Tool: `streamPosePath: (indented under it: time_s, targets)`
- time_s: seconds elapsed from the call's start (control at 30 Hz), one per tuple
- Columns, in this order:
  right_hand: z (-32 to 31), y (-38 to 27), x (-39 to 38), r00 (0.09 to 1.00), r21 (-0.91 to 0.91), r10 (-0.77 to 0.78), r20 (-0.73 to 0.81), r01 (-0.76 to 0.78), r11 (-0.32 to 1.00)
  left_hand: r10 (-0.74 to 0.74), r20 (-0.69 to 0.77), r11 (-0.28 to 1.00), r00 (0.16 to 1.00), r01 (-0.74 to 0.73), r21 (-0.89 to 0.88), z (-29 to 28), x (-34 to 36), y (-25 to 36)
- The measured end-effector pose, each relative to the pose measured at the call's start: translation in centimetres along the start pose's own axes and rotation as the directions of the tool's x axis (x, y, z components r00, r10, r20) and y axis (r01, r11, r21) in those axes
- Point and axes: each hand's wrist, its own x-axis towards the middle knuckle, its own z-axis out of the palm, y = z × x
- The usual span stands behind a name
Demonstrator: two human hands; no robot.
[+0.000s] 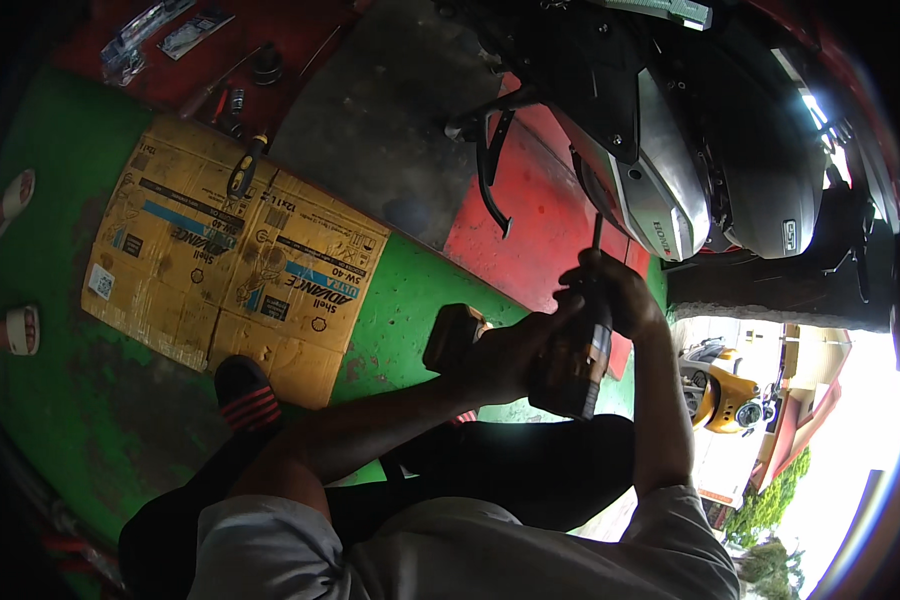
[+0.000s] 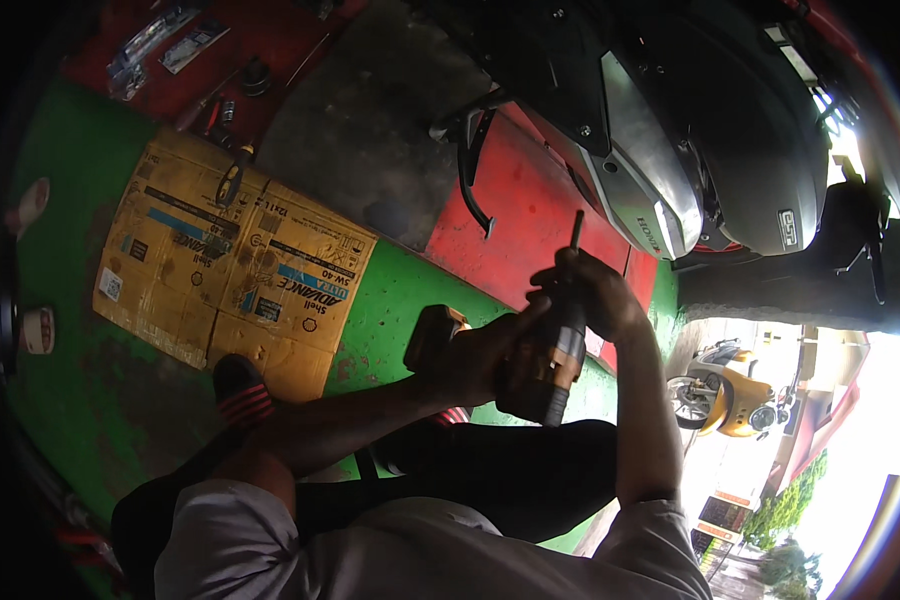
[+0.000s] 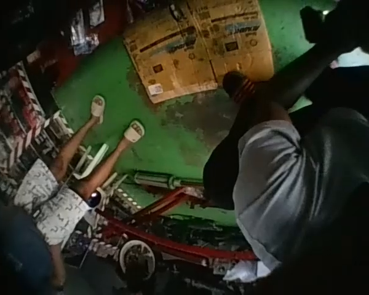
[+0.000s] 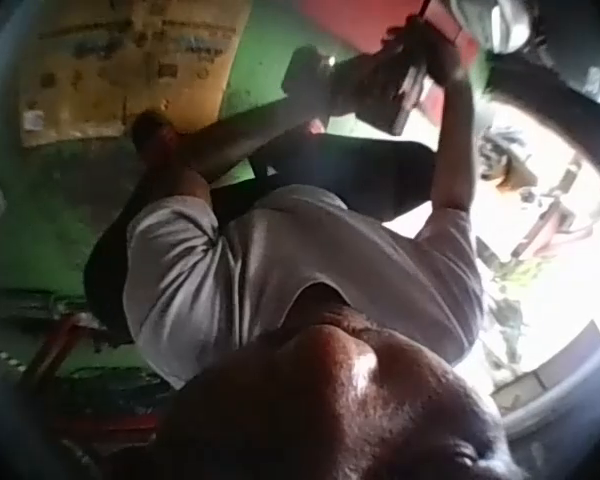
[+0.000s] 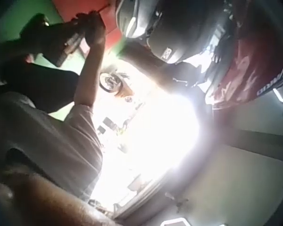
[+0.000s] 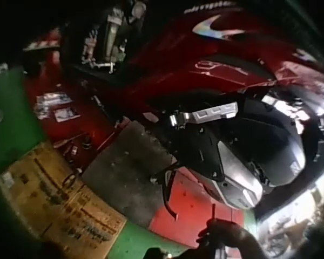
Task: Installing a protective cover and tightening screws on a scooter using a power drill.
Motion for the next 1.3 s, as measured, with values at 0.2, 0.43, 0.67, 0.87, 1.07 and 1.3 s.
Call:
streamPosePath:
  time_s: [0.2, 0.43, 0.67, 0.87, 1.07, 1.3]
  targets:
    - [6.4, 0.1, 4.8, 0.996, 0.270, -0.081, 0.025, 0.071, 0.960, -0.531, 0.018, -0.092, 0.847, -0.036, -0.995, 3.2, -0.5, -4.2]
    - [7.6, -2.3, 5.6, 0.985, 0.199, -0.165, -0.052, 0.172, 0.965, -0.230, 0.121, -0.637, 0.966, -0.056, -0.769, 1.4, 1.6, -5.5]
    - [7.9, -2.9, 6.0, 0.983, 0.115, -0.143, -0.117, 0.156, 0.981, -0.068, -0.022, -0.694, 0.997, -0.063, -0.717, 2.2, 1.2, -6.5]
    - [8.4, -3.2, 6.3, 0.984, 0.095, -0.109, -0.138, 0.123, 0.988, -0.121, 0.070, -0.466, 0.990, 0.006, -0.885, 5.2, -1.1, -11.1]
    - [8.1, -2.8, 7.2, 0.977, 0.147, -0.157, -0.144, 0.178, 0.973, -0.118, 0.144, 0.993, 0.983, 0.112, 0.049, 6.0, -2.0, -13.6]
    - [7.9, -3.1, 7.8, 0.974, 0.119, -0.156, -0.166, 0.177, 0.977, -0.257, 0.054, 0.959, 0.965, 0.247, 0.137, 1.1, 1.1, -9.4]
